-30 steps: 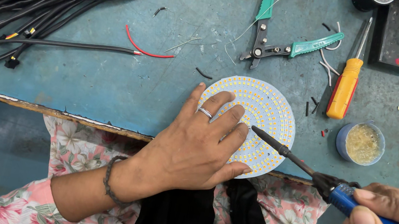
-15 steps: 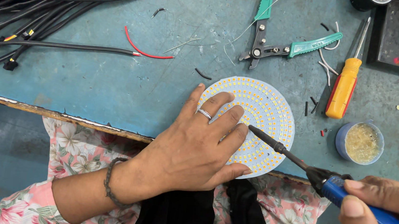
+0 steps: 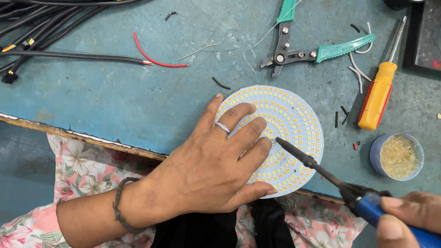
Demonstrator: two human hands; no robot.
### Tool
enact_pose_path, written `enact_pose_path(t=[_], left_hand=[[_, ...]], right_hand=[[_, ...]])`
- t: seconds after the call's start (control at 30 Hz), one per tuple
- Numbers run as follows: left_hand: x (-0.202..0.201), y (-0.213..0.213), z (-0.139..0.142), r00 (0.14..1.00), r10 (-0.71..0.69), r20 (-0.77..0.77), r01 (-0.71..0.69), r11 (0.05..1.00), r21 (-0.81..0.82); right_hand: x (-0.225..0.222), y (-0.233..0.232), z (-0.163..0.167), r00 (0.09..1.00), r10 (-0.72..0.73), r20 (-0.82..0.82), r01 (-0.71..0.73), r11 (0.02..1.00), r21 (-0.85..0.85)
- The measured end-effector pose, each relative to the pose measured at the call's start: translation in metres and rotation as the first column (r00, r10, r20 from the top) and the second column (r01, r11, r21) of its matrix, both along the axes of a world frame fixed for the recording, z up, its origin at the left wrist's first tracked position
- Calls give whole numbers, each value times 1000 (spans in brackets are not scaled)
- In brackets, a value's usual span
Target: The person solders wires onto a round LED light board at a workbench. They hold the board steady with one hand while applying a soldering iron to its contact points, periodically dipping the iron or wire into a small container of flux and using pliers to position components.
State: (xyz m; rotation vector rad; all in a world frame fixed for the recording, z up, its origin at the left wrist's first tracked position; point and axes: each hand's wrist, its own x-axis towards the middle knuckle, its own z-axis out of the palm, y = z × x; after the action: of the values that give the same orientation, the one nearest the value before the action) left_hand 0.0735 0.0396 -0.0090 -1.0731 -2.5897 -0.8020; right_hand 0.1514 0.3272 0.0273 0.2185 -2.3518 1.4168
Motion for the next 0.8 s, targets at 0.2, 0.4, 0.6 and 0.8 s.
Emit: enact_pose_path(t=[0.2, 0.4, 0.6, 0.8], left_hand=[[0, -1, 0, 1000, -1, 5, 1, 1000, -7], [0, -2, 1, 1000, -5, 21, 5, 1000, 1], [-1, -4, 2, 1000, -12, 10, 12, 1000, -2], [-1, -3, 2, 1000, -14, 10, 14, 1000, -8]], right_hand=[[5, 10, -8, 999, -39, 4, 39, 999, 22], [4, 6, -2, 1000, -23, 13, 22, 998, 50], [-2, -7, 9, 999, -20, 30, 17, 997, 79], [-8, -15, 18, 998, -29, 51, 24, 993, 112]])
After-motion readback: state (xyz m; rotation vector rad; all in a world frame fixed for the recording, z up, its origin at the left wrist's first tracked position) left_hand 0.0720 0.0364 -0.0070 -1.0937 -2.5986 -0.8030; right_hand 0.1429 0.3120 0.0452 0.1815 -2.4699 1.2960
